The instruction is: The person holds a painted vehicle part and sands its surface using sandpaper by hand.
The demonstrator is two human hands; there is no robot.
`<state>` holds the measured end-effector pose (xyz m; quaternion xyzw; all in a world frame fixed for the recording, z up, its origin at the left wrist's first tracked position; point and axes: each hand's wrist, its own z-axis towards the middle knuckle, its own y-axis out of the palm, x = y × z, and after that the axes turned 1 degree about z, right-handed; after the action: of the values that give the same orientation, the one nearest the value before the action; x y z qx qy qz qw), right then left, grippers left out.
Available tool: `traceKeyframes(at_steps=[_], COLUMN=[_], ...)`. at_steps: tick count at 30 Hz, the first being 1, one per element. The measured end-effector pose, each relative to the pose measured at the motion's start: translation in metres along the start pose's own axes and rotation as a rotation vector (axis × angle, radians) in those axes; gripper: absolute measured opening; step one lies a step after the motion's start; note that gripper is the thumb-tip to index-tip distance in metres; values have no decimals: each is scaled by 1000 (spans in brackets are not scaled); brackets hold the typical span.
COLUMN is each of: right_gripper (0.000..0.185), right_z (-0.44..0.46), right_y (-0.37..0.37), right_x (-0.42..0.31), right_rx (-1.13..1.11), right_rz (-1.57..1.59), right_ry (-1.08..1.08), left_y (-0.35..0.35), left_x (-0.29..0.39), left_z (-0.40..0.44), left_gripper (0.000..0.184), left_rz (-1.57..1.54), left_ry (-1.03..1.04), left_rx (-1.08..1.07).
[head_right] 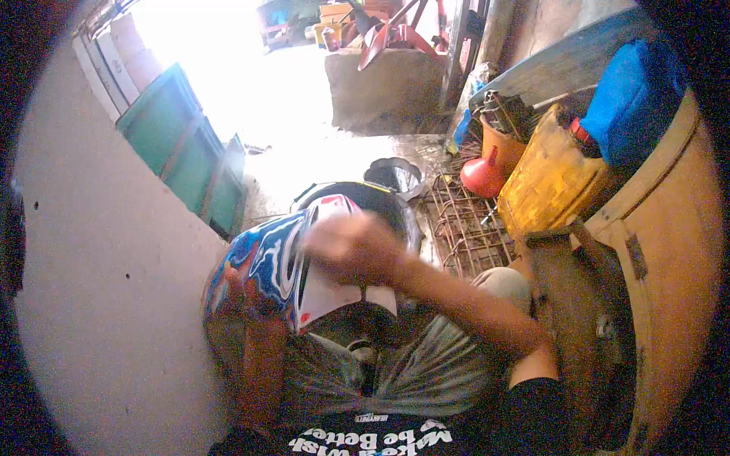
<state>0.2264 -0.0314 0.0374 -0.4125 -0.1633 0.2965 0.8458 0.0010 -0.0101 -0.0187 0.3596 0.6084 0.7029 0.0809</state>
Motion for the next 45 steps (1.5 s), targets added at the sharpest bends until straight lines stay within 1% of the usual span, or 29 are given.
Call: traceKeyframes(at_steps=[1, 3, 5, 6, 7, 9, 10, 12, 13, 15, 16, 17, 19, 21, 22, 23, 26, 29, 30, 31, 33, 34, 35, 37, 39, 41, 43, 44, 45], right_gripper=[16, 17, 14, 12, 12, 13, 16, 17, 16, 11, 9, 9, 12, 20, 20, 19, 18, 17, 16, 24, 14, 13, 13, 15, 16, 16, 14, 12, 11], right_z=[1, 12, 4, 4, 3, 1, 7, 2, 7, -1, 5, 4, 4, 13, 11, 7, 3, 8, 12, 18, 5, 4, 5, 0, 8, 16, 4, 2, 7], right_y=[10, -2, 7, -2, -7, -1, 1, 12, 2, 5, -2, -7, 1, -7, -3, 0, -6, -2, -6, -1, 7, -4, 0, -2, 10, -6, 6, 3, -6], right_x=[-24, -38, 3, 21, 28, 10, -16, -37, -33, 14, 27, 31, 4, -30, -25, -16, 28, -15, -31, -39, -5, 13, 27, 10, -41, -47, -8, 11, 10], right_rx=[200, 190, 153, 0, 61, 91, 199, 263, 220, 62, 49, 63, 153, 191, 190, 191, 27, 136, 177, 197, 159, -25, 99, -25, 251, 197, 140, 14, 141], right_rz=[102, 229, 136, 76, 5, 123, 117, 234, 220, 66, 52, 36, 131, 234, 223, 213, 29, 113, 243, 224, 137, 132, 15, 6, 99, 284, 89, 26, -15], right_ry=[-172, -433, -194, 90, 196, 35, -184, -395, -462, -91, 206, 233, 19, -360, -355, -346, 258, -119, -328, -452, -245, 23, 161, 125, -219, -415, -114, 170, 229], left_y=[-1, -2, -4, -7, -9, -9, -8, -5, -5, -6, -6, -8, -8, -7, -5, -4, -1, -17, -14, -9, -2, 0, 0, -1, -1, 1, 4, 5, 5], left_x=[1, 4, 1, -1, -4, -3, -3, 2, 2, 2, 0, -1, 0, 1, 2, 1, -4, -5, -4, -3, 0, 0, -1, 0, 0, 4, 4, 3, 2], left_z=[0, -3, -9, -11, -14, -7, -5, -3, -4, -4, -5, -4, -2, -2, -4, -6, -5, 2, 2, -2, -5, -5, -6, -3, -1, -2, -3, -3, -3], left_gripper=[91, 91, 91, 92, 93, 93, 93, 93, 94, 94, 94, 94, 94, 94, 94, 94, 94, 92, 92, 92, 92, 92, 92, 91, 91, 91, 90, 90, 90], left_rz=[-14, -37, -23, 3, 30, 36, 36, 35, 42, 46, 44, 39, 45, 49, 54, 64, 74, 26, 3, 43, 52, 50, 43, 37, 29, 37, 39, 41, 35], left_ry=[-10, -35, -32, -15, 1, 11, 13, 17, 22, 27, 26, 24, 24, 24, 24, 22, 22, 16, 13, 35, 37, 39, 41, 39, 51, 57, 52, 55, 51], left_rx=[-4, -1, 27, 33, 41, 21, 11, 6, 11, 12, 8, 7, -7, -4, 0, 3, -49, -185, -226, -88, -15, -10, -10, -23, -25, -8, -2, -1, 1])
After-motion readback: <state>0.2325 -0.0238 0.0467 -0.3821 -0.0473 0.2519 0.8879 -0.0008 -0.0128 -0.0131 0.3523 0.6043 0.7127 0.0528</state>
